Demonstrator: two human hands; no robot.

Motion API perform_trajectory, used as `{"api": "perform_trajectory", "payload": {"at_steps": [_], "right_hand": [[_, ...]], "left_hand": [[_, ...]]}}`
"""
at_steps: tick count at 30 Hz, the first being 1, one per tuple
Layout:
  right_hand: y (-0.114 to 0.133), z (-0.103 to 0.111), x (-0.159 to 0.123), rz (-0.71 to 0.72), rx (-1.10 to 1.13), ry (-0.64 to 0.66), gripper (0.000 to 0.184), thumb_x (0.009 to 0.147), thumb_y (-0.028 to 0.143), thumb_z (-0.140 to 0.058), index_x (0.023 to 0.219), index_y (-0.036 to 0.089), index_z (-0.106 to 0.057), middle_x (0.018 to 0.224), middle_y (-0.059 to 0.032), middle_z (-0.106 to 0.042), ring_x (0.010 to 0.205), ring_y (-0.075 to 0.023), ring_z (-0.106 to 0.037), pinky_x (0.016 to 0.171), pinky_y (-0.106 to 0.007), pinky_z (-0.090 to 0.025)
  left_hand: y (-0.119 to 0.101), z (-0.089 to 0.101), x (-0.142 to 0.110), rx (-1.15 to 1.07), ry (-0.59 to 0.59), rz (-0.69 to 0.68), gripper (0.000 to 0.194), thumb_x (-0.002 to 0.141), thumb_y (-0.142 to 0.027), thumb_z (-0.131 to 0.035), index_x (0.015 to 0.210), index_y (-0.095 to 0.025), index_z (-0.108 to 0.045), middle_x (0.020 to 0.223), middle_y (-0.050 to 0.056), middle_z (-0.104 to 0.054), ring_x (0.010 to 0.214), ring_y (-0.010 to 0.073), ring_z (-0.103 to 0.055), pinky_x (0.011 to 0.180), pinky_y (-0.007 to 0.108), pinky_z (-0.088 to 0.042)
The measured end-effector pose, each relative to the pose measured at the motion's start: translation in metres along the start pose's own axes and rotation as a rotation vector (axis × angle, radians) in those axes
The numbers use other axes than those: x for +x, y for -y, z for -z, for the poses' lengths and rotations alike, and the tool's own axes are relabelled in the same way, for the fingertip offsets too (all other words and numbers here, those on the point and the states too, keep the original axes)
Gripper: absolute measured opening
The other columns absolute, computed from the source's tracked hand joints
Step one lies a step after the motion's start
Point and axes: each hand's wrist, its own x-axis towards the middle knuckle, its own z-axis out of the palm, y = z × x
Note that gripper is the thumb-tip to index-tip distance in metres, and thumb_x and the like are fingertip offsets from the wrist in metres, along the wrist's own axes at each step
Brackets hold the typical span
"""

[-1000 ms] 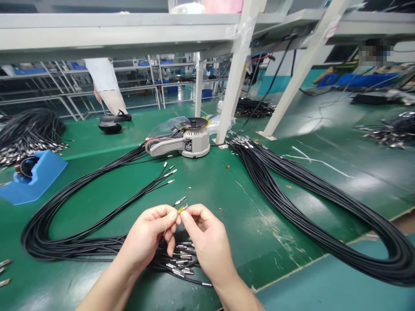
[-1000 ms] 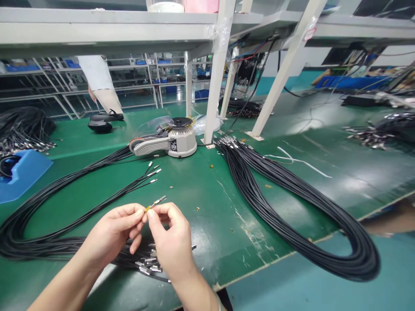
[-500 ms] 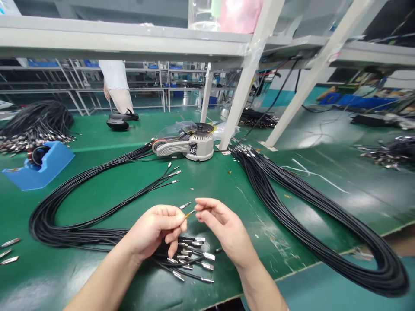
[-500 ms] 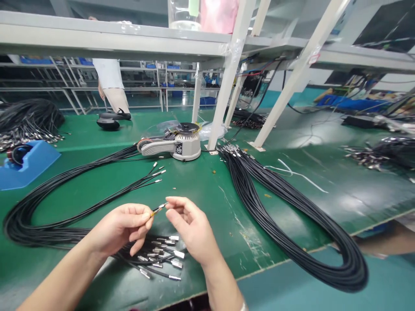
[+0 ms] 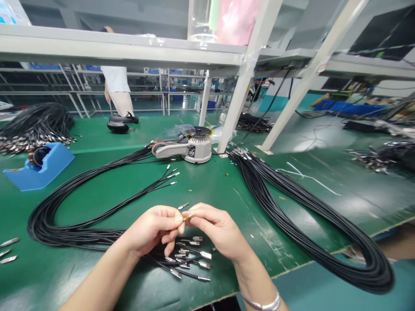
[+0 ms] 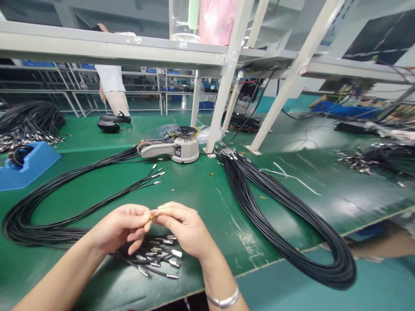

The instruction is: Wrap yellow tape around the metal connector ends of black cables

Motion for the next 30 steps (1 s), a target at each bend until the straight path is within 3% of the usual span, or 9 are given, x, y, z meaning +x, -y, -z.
{"api": "perform_trajectory", "payload": {"at_steps": [3,7,13,16,20,23,27,30], "right_hand": [[0.000,0.012,-0.005,-0.147,0.077,-0.063,0.020,0.080,0.032,-0.063,0.094,0.021,-0.072,0.082,-0.0028,-0.070,0.073,-0.0161,-0.064,0.070,-0.030,-0.052],[0.005,0.018,-0.009,-0.214,0.050,-0.108,0.016,0.075,0.032,-0.067,0.069,0.017,-0.067,0.062,0.0026,-0.062,0.058,-0.0115,-0.055,0.059,-0.025,-0.046],[0.008,0.013,-0.012,-0.235,-0.003,-0.127,0.019,0.075,0.030,-0.066,0.062,0.016,-0.062,0.059,0.0040,-0.057,0.057,-0.0111,-0.050,0.057,-0.024,-0.040],[0.005,0.009,-0.015,-0.255,-0.005,-0.157,0.018,0.074,0.030,-0.066,0.063,0.016,-0.062,0.060,0.0041,-0.057,0.057,-0.0109,-0.050,0.056,-0.024,-0.040],[0.002,0.007,-0.018,-0.281,-0.047,-0.156,0.015,0.076,0.028,-0.063,0.067,0.017,-0.062,0.062,0.0035,-0.057,0.059,-0.0115,-0.051,0.057,-0.023,-0.041],[0.002,0.011,-0.021,-0.262,-0.119,-0.116,0.013,0.078,0.026,-0.061,0.070,0.017,-0.063,0.068,0.0017,-0.060,0.064,-0.0127,-0.054,0.060,-0.024,-0.043],[-0.002,0.016,-0.023,-0.174,-0.213,-0.094,0.014,0.081,0.024,-0.059,0.070,0.017,-0.063,0.069,0.0010,-0.060,0.067,-0.0128,-0.055,0.062,-0.023,-0.043],[-0.006,0.016,-0.023,-0.190,-0.214,-0.124,0.014,0.080,0.025,-0.059,0.069,0.017,-0.061,0.068,0.0012,-0.059,0.066,-0.0126,-0.055,0.061,-0.022,-0.043]], "left_hand": [[0.000,-0.011,-0.002,0.284,-0.158,-0.084,0.026,0.075,-0.039,-0.061,0.065,-0.015,-0.057,0.048,-0.006,-0.043,0.037,0.0062,-0.039,0.038,0.018,-0.034],[0.002,-0.023,-0.005,0.650,-0.303,-0.184,0.023,0.081,-0.034,-0.053,0.067,-0.017,-0.057,0.058,-0.005,-0.047,0.046,0.0081,-0.042,0.045,0.019,-0.034],[0.013,-0.026,-0.002,0.929,-0.298,-0.373,0.015,0.086,-0.027,-0.051,0.093,-0.022,-0.063,0.076,0.000,-0.061,0.069,0.0144,-0.054,0.065,0.023,-0.042],[0.020,-0.026,0.002,1.118,-0.294,-0.485,0.017,0.089,-0.021,-0.046,0.092,-0.021,-0.063,0.082,0.002,-0.063,0.078,0.0160,-0.056,0.072,0.026,-0.042],[0.029,-0.026,0.006,1.334,-0.339,-0.571,0.025,0.091,-0.019,-0.039,0.085,-0.017,-0.063,0.075,0.005,-0.061,0.072,0.0173,-0.055,0.068,0.028,-0.042],[0.030,-0.027,0.008,1.316,-0.342,-0.569,0.023,0.090,-0.018,-0.041,0.083,-0.017,-0.063,0.074,0.004,-0.061,0.071,0.0166,-0.056,0.067,0.027,-0.043],[0.025,-0.027,0.009,1.091,-0.317,-0.387,0.015,0.086,-0.019,-0.052,0.081,-0.021,-0.066,0.076,-0.001,-0.066,0.071,0.0132,-0.060,0.067,0.023,-0.045],[0.027,-0.025,0.010,1.167,-0.281,-0.422,0.019,0.090,-0.020,-0.048,0.085,-0.020,-0.066,0.078,0.000,-0.066,0.074,0.0142,-0.059,0.068,0.024,-0.045]]}}
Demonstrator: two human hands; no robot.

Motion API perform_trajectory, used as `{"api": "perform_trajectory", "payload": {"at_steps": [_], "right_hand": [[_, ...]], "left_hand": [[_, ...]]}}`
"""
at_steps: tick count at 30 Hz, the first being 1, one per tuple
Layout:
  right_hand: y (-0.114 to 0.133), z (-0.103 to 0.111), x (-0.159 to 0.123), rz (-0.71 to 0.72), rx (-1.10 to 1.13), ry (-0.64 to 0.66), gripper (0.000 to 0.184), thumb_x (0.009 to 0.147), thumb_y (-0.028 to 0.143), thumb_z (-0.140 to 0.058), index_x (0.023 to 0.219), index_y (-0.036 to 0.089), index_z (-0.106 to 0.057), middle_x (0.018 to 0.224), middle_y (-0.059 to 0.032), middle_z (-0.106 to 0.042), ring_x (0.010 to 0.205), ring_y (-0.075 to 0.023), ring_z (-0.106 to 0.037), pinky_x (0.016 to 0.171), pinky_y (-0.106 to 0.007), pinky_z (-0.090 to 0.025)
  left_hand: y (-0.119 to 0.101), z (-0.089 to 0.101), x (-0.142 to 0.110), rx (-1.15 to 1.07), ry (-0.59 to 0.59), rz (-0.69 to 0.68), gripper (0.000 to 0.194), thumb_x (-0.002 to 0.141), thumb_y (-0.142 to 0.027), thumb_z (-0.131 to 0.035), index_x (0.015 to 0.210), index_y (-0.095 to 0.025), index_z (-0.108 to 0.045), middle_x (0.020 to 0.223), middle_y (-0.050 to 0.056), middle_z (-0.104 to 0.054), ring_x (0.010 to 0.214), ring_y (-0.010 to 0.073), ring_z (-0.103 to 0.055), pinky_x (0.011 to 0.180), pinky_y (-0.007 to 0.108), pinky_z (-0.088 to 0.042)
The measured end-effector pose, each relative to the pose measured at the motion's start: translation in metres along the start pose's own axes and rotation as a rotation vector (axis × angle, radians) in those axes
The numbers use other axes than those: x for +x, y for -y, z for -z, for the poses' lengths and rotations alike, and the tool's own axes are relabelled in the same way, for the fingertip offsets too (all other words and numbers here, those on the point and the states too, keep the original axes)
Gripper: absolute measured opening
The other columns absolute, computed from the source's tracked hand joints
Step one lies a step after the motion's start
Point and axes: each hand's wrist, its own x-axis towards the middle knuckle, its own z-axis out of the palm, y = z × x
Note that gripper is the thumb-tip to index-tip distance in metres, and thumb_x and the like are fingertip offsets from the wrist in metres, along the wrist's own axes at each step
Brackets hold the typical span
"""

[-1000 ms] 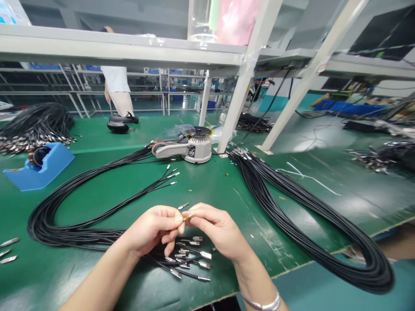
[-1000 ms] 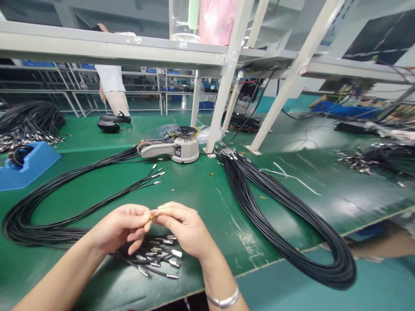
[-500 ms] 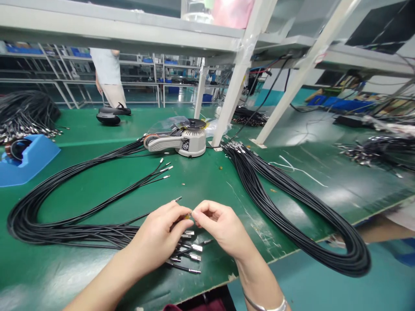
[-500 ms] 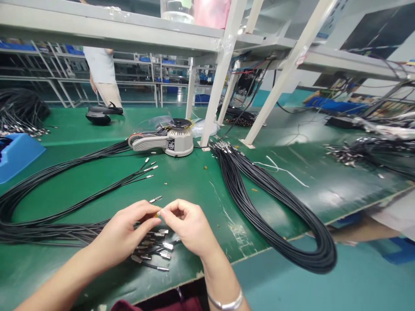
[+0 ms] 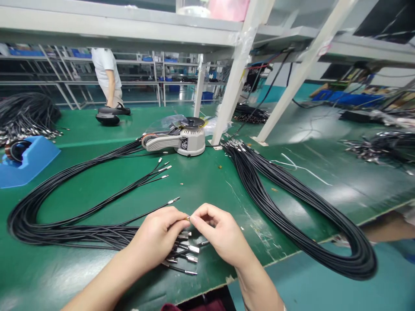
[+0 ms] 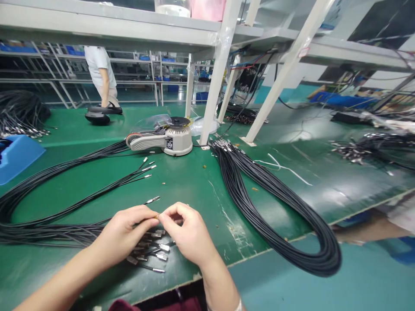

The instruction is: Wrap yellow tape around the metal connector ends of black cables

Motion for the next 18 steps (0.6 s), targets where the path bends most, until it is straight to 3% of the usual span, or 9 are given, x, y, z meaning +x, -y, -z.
{"api": "perform_trajectory", "payload": {"at_steps": [3,6,13,15,18], "right_hand": [[-0.002,-0.001,0.000,-0.043,-0.002,0.000,0.013,0.080,0.025,-0.059,0.070,0.016,-0.061,0.068,0.0011,-0.059,0.066,-0.0126,-0.055,0.061,-0.023,-0.044],[-0.002,0.002,0.001,-0.068,-0.024,0.045,0.011,0.079,0.025,-0.060,0.073,0.016,-0.062,0.071,0.0000,-0.062,0.068,-0.0131,-0.056,0.063,-0.023,-0.045],[0.001,0.009,-0.001,-0.010,-0.094,0.089,0.014,0.081,0.024,-0.057,0.071,0.017,-0.063,0.071,-0.0007,-0.063,0.069,-0.0140,-0.057,0.064,-0.024,-0.044],[-0.001,0.007,-0.002,-0.004,-0.124,0.061,0.014,0.081,0.025,-0.057,0.071,0.017,-0.064,0.072,-0.0010,-0.064,0.070,-0.0144,-0.058,0.065,-0.025,-0.044],[-0.006,0.003,-0.002,-0.061,-0.093,0.021,0.013,0.079,0.025,-0.059,0.073,0.016,-0.064,0.070,-0.0011,-0.064,0.067,-0.0144,-0.058,0.062,-0.025,-0.045]], "left_hand": [[0.004,-0.004,-0.002,0.224,-0.029,-0.139,0.028,0.093,-0.021,-0.038,0.085,-0.016,-0.064,0.075,0.005,-0.063,0.072,0.0175,-0.056,0.067,0.028,-0.044],[0.005,-0.006,-0.003,0.294,-0.014,-0.171,0.031,0.093,-0.022,-0.036,0.083,-0.015,-0.064,0.073,0.005,-0.061,0.071,0.0179,-0.055,0.065,0.029,-0.042],[-0.005,0.009,0.003,-0.200,0.188,0.216,0.021,0.087,-0.022,-0.048,0.077,-0.018,-0.067,0.078,0.000,-0.068,0.073,0.0127,-0.061,0.067,0.021,-0.045],[-0.005,0.009,0.003,-0.152,0.181,0.184,0.022,0.088,-0.022,-0.047,0.079,-0.018,-0.067,0.080,0.000,-0.068,0.075,0.0134,-0.061,0.070,0.022,-0.045],[-0.002,0.003,0.001,0.090,0.113,0.013,0.024,0.091,-0.022,-0.042,0.087,-0.018,-0.065,0.084,0.003,-0.065,0.080,0.0163,-0.058,0.075,0.027,-0.044]]}}
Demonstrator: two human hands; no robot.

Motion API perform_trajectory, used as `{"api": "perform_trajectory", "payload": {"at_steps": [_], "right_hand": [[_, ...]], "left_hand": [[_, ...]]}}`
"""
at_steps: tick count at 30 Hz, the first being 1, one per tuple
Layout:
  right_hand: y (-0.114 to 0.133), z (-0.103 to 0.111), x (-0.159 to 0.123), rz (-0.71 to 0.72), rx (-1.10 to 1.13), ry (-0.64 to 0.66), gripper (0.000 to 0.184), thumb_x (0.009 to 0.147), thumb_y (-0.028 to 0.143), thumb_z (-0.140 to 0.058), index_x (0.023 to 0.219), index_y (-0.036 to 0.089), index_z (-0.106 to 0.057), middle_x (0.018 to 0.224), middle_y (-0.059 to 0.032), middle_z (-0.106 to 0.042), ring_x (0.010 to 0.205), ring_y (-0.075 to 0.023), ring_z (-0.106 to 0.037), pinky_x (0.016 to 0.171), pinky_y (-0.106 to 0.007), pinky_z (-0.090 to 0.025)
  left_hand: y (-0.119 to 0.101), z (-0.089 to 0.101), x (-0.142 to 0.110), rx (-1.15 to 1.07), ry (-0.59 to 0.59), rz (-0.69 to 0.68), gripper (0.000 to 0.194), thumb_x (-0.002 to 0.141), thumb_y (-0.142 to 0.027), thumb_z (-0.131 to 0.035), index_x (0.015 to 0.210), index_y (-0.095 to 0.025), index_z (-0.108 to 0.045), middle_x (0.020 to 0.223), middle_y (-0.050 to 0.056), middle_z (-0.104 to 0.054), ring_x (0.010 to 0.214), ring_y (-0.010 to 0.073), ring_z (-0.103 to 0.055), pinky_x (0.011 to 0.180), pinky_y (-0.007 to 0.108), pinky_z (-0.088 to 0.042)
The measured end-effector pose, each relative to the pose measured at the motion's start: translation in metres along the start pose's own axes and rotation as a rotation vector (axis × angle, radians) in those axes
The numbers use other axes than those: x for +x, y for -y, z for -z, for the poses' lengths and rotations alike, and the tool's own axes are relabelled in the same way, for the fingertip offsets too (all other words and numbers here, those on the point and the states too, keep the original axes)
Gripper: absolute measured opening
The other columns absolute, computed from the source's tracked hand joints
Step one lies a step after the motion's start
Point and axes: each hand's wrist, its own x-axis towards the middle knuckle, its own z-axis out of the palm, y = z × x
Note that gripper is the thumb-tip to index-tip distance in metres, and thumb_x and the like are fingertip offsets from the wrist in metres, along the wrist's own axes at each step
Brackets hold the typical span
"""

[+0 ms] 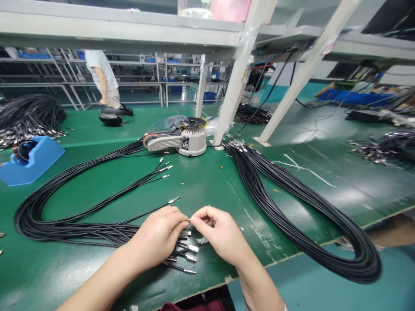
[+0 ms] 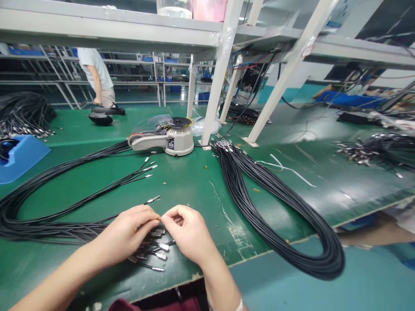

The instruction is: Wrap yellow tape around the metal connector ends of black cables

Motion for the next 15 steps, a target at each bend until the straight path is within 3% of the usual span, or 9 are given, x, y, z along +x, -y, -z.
{"api": "perform_trajectory", "payload": {"at_steps": [3,6,12,15], "right_hand": [[-0.002,-0.003,0.002,-0.042,0.076,-0.021,0.013,0.078,0.025,-0.059,0.071,0.015,-0.064,0.067,-0.0004,-0.063,0.064,-0.0135,-0.057,0.060,-0.024,-0.045],[0.000,-0.003,0.003,-0.046,0.102,0.001,0.012,0.077,0.025,-0.060,0.070,0.015,-0.064,0.067,-0.0001,-0.063,0.064,-0.0131,-0.057,0.060,-0.023,-0.045],[0.007,0.005,0.002,-0.003,0.036,0.096,0.011,0.078,0.024,-0.060,0.071,0.016,-0.064,0.069,-0.0005,-0.064,0.065,-0.0130,-0.057,0.060,-0.023,-0.044],[0.007,0.005,0.001,0.044,0.007,0.091,0.013,0.079,0.023,-0.059,0.069,0.016,-0.064,0.069,-0.0001,-0.064,0.065,-0.0128,-0.057,0.061,-0.022,-0.044]], "left_hand": [[0.002,-0.008,-0.002,0.197,-0.059,-0.094,0.026,0.092,-0.021,-0.037,0.091,-0.016,-0.063,0.083,0.006,-0.063,0.079,0.0194,-0.056,0.072,0.031,-0.043],[0.001,-0.008,-0.002,0.189,-0.080,-0.074,0.027,0.090,-0.020,-0.038,0.083,-0.016,-0.063,0.076,0.006,-0.062,0.074,0.0191,-0.054,0.069,0.031,-0.041],[-0.002,0.006,0.004,-0.433,0.120,0.375,0.012,0.075,-0.027,-0.059,0.073,-0.017,-0.066,0.065,-0.002,-0.062,0.060,0.0127,-0.053,0.057,0.023,-0.039],[-0.001,0.009,0.008,-0.579,0.172,0.433,0.013,0.069,-0.028,-0.063,0.068,-0.015,-0.064,0.056,-0.004,-0.057,0.052,0.0102,-0.047,0.052,0.022,-0.036]]}}
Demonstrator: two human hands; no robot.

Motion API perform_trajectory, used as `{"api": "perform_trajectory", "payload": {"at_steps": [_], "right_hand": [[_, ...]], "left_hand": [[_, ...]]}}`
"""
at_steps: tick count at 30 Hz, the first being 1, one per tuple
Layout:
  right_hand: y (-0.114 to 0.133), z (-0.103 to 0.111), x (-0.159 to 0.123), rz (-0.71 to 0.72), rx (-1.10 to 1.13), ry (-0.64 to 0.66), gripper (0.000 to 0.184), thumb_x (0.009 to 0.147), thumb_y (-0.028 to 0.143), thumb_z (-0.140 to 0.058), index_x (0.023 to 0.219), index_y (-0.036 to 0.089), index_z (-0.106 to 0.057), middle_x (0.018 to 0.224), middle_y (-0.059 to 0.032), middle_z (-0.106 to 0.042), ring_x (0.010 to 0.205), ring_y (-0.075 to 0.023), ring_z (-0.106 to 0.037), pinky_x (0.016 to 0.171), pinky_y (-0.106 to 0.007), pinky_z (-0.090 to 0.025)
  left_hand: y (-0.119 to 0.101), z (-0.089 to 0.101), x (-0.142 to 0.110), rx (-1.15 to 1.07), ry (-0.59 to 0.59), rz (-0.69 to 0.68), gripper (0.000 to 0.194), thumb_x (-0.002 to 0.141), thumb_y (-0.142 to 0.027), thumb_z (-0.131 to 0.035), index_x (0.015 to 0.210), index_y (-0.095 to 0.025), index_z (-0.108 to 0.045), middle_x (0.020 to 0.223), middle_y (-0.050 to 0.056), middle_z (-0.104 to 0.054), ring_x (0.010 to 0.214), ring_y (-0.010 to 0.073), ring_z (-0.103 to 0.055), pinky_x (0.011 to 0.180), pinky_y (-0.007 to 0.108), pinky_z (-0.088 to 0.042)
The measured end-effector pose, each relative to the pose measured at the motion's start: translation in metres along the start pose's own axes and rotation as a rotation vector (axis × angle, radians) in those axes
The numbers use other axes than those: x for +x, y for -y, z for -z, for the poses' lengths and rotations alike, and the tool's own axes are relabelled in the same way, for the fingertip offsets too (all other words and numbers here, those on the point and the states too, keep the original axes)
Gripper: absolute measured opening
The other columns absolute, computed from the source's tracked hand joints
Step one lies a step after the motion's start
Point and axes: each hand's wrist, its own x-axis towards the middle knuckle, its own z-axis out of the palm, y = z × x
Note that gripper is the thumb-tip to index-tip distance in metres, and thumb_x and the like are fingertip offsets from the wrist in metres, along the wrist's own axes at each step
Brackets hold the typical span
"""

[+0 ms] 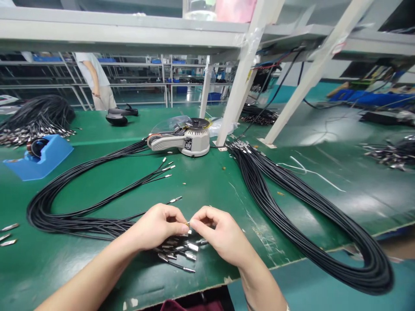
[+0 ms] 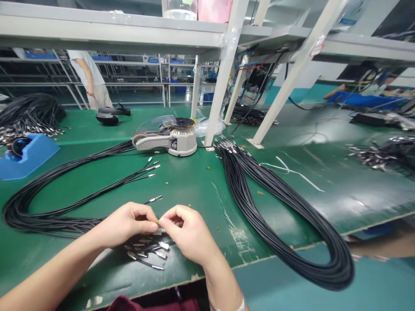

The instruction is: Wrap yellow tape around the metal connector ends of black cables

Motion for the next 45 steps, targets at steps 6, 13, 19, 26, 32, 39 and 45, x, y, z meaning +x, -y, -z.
{"api": "perform_trajectory", "payload": {"at_steps": [6,13,19,26,32,39,45], "right_hand": [[-0.008,-0.004,0.001,-0.008,0.065,-0.039,0.013,0.078,0.025,-0.059,0.069,0.016,-0.063,0.067,0.0004,-0.062,0.064,-0.0130,-0.055,0.060,-0.024,-0.043],[-0.008,-0.002,0.003,-0.091,0.129,-0.084,0.017,0.075,0.031,-0.062,0.067,0.016,-0.064,0.063,0.0000,-0.061,0.061,-0.0144,-0.055,0.059,-0.026,-0.043],[-0.006,-0.003,0.002,-0.102,0.095,-0.100,0.018,0.076,0.033,-0.062,0.069,0.017,-0.067,0.064,-0.0008,-0.063,0.063,-0.0156,-0.057,0.061,-0.027,-0.045],[-0.005,-0.005,-0.005,-0.105,0.106,-0.089,0.016,0.075,0.030,-0.062,0.068,0.017,-0.066,0.065,0.0004,-0.064,0.063,-0.0142,-0.058,0.062,-0.025,-0.046],[-0.002,-0.006,-0.005,-0.127,0.132,-0.089,0.016,0.074,0.030,-0.063,0.066,0.017,-0.066,0.063,0.0004,-0.064,0.062,-0.0144,-0.059,0.061,-0.025,-0.046],[-0.007,-0.011,-0.005,-0.181,0.180,-0.126,0.016,0.073,0.031,-0.063,0.067,0.016,-0.066,0.061,0.0002,-0.063,0.061,-0.0145,-0.058,0.061,-0.026,-0.046],[-0.007,-0.013,-0.008,-0.136,0.175,-0.131,0.018,0.076,0.032,-0.062,0.068,0.016,-0.065,0.063,-0.0003,-0.064,0.062,-0.0148,-0.058,0.061,-0.026,-0.046]], "left_hand": [[-0.012,0.005,-0.004,0.442,-0.157,-0.171,0.018,0.078,-0.032,-0.059,0.070,-0.019,-0.069,0.072,0.000,-0.067,0.069,0.0154,-0.059,0.066,0.025,-0.043],[0.008,0.049,-0.042,0.584,-0.433,-0.266,0.026,0.088,-0.036,-0.048,0.101,-0.022,-0.065,0.105,0.002,-0.067,0.098,0.0176,-0.058,0.089,0.029,-0.044],[0.029,0.029,-0.033,0.687,-0.205,-0.314,0.024,0.090,-0.025,-0.046,0.101,-0.021,-0.066,0.098,0.004,-0.067,0.094,0.0177,-0.057,0.087,0.031,-0.045],[0.003,0.013,-0.014,0.497,-0.033,-0.223,0.023,0.087,-0.027,-0.046,0.082,-0.020,-0.067,0.082,0.000,-0.068,0.077,0.0137,-0.059,0.072,0.023,-0.043],[-0.003,0.009,-0.007,0.406,0.042,-0.137,0.025,0.084,-0.031,-0.045,0.079,-0.018,-0.067,0.072,-0.003,-0.065,0.066,0.0123,-0.055,0.059,0.020,-0.039],[0.001,0.003,-0.006,0.377,-0.005,-0.160,0.027,0.084,-0.029,-0.045,0.074,-0.017,-0.066,0.073,-0.001,-0.066,0.069,0.0133,-0.056,0.065,0.021,-0.040],[0.002,0.000,-0.004,0.240,0.035,-0.068,0.027,0.082,-0.031,-0.047,0.072,-0.016,-0.066,0.068,-0.001,-0.066,0.060,0.0117,-0.054,0.058,0.020,-0.039]]}}
